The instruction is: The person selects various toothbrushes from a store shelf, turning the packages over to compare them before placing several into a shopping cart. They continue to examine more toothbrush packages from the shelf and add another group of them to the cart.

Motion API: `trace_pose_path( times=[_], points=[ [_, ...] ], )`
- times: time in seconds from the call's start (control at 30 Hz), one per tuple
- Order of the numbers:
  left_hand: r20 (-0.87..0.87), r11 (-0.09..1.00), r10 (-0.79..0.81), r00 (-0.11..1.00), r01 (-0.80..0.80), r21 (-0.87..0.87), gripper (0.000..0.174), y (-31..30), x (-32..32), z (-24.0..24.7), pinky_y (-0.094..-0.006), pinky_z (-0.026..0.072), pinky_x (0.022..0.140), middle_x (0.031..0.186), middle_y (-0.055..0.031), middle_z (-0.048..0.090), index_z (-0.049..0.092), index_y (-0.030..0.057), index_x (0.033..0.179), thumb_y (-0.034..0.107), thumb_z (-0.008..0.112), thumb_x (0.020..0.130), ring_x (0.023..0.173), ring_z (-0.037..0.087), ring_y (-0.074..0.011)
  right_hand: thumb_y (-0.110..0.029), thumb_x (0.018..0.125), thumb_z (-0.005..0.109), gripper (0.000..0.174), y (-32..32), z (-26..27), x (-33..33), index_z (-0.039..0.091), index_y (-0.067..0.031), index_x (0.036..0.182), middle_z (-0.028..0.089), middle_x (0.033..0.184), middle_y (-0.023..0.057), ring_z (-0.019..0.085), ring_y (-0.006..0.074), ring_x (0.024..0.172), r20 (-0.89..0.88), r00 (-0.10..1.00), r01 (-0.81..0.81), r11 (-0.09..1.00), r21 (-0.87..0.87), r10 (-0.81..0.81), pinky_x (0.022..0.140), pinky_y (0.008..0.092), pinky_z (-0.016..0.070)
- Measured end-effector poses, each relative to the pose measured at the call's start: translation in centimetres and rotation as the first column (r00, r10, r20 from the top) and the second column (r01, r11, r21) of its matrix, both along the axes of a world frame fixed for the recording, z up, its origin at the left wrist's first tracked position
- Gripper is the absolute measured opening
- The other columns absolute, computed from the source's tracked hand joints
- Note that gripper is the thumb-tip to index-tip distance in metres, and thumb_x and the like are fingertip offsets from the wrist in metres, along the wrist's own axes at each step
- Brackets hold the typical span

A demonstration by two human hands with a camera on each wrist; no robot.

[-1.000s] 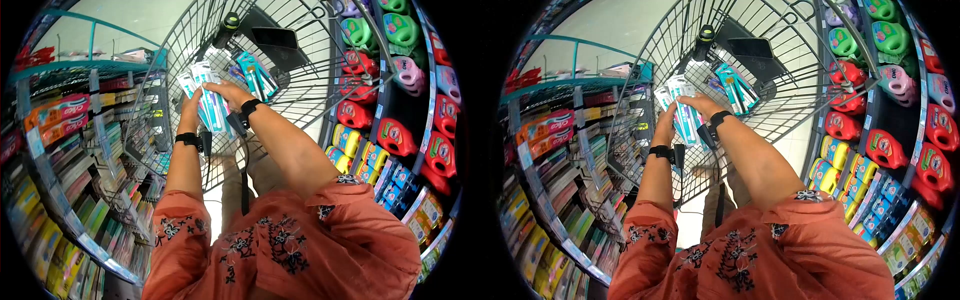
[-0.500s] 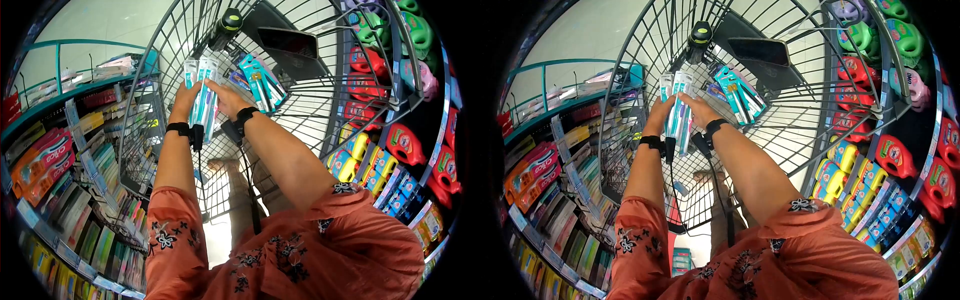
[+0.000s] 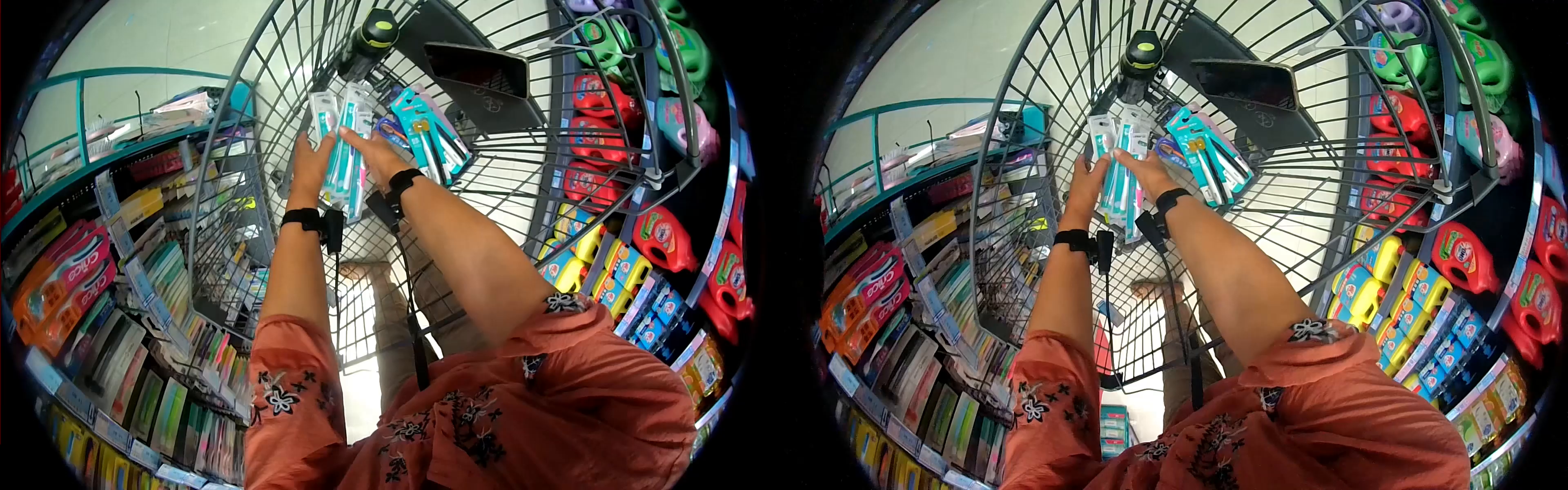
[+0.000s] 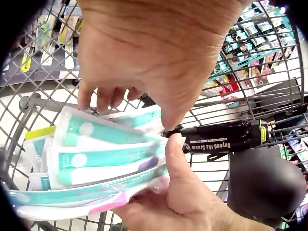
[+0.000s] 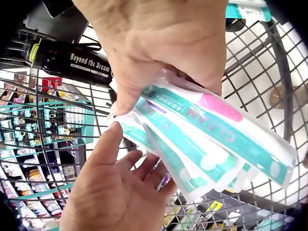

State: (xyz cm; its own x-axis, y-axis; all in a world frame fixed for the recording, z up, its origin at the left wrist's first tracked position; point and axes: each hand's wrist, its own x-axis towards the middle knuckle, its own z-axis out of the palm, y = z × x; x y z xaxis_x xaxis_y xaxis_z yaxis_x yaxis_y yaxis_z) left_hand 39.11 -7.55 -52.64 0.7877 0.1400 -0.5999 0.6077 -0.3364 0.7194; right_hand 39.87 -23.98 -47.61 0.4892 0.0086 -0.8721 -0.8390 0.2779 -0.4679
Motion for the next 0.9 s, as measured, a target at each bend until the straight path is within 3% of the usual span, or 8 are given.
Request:
trace_pose_path(
  times=[0.17, 0.3, 0.4, 0.47, 0.63, 0.7, 0.77, 0.9],
  points=[
    [0.111, 0.998, -0.065, 0.992, 0.064, 0.008, 0.099, -0.6, -2.4, 1.1, -0.0397, 0.0397, 0.109, 0.144, -0.0325, 0.045, 0.036, -0.0135, 0.144, 0.047, 0.080, 0.079, 0.132, 0.050, -0.0374, -0.032, 0.080, 0.083, 0.080, -0.5, 2.3, 0.3, 0.044, 0.0059, 0.137, 0.063, 0.125, 0.0186, 0.065, 0.0269, 0.109, 0.030, 0.986, -0.155, 0.977, -0.148, 0.162, 0.089, 0.0391, 0.0555],
    [0.101, 0.959, -0.092, 0.991, 0.061, 0.278, 0.102, -2.3, -4.5, 4.0, -0.0450, 0.0373, 0.112, 0.145, -0.0344, 0.040, 0.031, -0.0104, 0.147, 0.044, 0.082, 0.077, 0.135, 0.043, -0.0446, -0.027, 0.081, 0.080, 0.057, -0.4, 3.0, -0.1, 0.059, 0.0002, 0.127, 0.070, 0.114, 0.0123, 0.067, 0.0227, 0.104, 0.053, 0.991, -0.118, 0.983, -0.141, 0.127, 0.089, 0.0370, 0.0537],
    [0.041, 0.963, -0.088, 0.995, 0.075, 0.258, 0.097, -3.2, -5.7, 4.6, -0.0452, 0.0410, 0.108, 0.142, -0.0315, 0.044, 0.034, -0.0076, 0.146, 0.041, 0.082, 0.078, 0.130, 0.047, -0.0437, -0.027, 0.082, 0.078, 0.051, -0.8, -3.1, -1.4, 0.063, -0.0025, 0.125, 0.071, 0.114, 0.0108, 0.067, 0.0210, 0.103, 0.153, 0.974, -0.151, 0.981, -0.118, 0.168, 0.091, 0.0348, 0.0518],
    [-0.012, 0.967, -0.069, 0.998, 0.070, 0.246, 0.091, -3.9, -6.1, 4.9, -0.0441, 0.0427, 0.106, 0.139, -0.0298, 0.047, 0.035, -0.0060, 0.146, 0.036, 0.082, 0.080, 0.128, 0.049, -0.0422, -0.028, 0.083, 0.078, 0.051, -0.4, 1.4, -0.7, 0.064, -0.0020, 0.125, 0.071, 0.115, 0.0110, 0.067, 0.0204, 0.103, 0.113, 0.977, -0.157, 0.970, -0.184, 0.180, 0.092, 0.0339, 0.0510],
    [0.055, 0.967, -0.008, 0.998, -0.007, 0.255, 0.083, -3.5, -7.1, 5.1, -0.0443, 0.0420, 0.106, 0.136, -0.0308, 0.049, 0.037, -0.0097, 0.143, 0.030, 0.079, 0.083, 0.126, 0.050, -0.0431, -0.045, 0.078, 0.080, 0.072, -0.4, -0.1, -0.8, 0.059, 0.0002, 0.130, 0.069, 0.117, 0.0122, 0.066, 0.0243, 0.104, -0.024, 0.971, -0.236, 0.953, -0.189, 0.236, 0.090, 0.0334, 0.0504],
    [0.115, 0.934, -0.063, 0.991, 0.018, 0.358, 0.084, -2.9, -7.4, 4.9, -0.0448, 0.0416, 0.106, 0.136, -0.0311, 0.049, 0.036, -0.0106, 0.142, 0.029, 0.080, 0.083, 0.126, 0.049, -0.0439, -0.057, 0.079, 0.077, 0.091, -1.2, 0.0, -0.2, 0.048, 0.0033, 0.140, 0.059, 0.132, 0.0154, 0.054, 0.0253, 0.120, 0.054, 0.908, -0.415, 0.910, -0.012, 0.415, 0.100, 0.0419, 0.0438],
    [0.088, 0.929, -0.076, 0.993, 0.038, 0.368, 0.088, -2.9, -7.2, 5.6, -0.0452, 0.0407, 0.107, 0.136, -0.0313, 0.049, 0.034, -0.0099, 0.144, 0.031, 0.081, 0.081, 0.127, 0.048, -0.0450, -0.050, 0.083, 0.077, 0.072, -0.1, 1.5, -0.4, 0.057, 0.0014, 0.130, 0.065, 0.123, 0.0122, 0.058, 0.0227, 0.116, 0.020, 0.961, -0.270, 0.954, -0.127, 0.275, 0.098, 0.0399, 0.0459],
    [0.016, 0.927, -0.079, 0.997, 0.068, 0.369, 0.092, -3.0, -7.3, 6.0, -0.0448, 0.0390, 0.109, 0.137, -0.0307, 0.048, 0.032, -0.0085, 0.146, 0.032, 0.081, 0.080, 0.129, 0.046, -0.0442, -0.037, 0.080, 0.083, 0.074, 0.5, -3.6, -1.2, 0.053, 0.0073, 0.130, 0.066, 0.119, 0.0172, 0.065, 0.0237, 0.107, 0.134, 0.986, -0.096, 0.995, 0.001, 0.095, 0.092, 0.0363, 0.0522]
  ],
)
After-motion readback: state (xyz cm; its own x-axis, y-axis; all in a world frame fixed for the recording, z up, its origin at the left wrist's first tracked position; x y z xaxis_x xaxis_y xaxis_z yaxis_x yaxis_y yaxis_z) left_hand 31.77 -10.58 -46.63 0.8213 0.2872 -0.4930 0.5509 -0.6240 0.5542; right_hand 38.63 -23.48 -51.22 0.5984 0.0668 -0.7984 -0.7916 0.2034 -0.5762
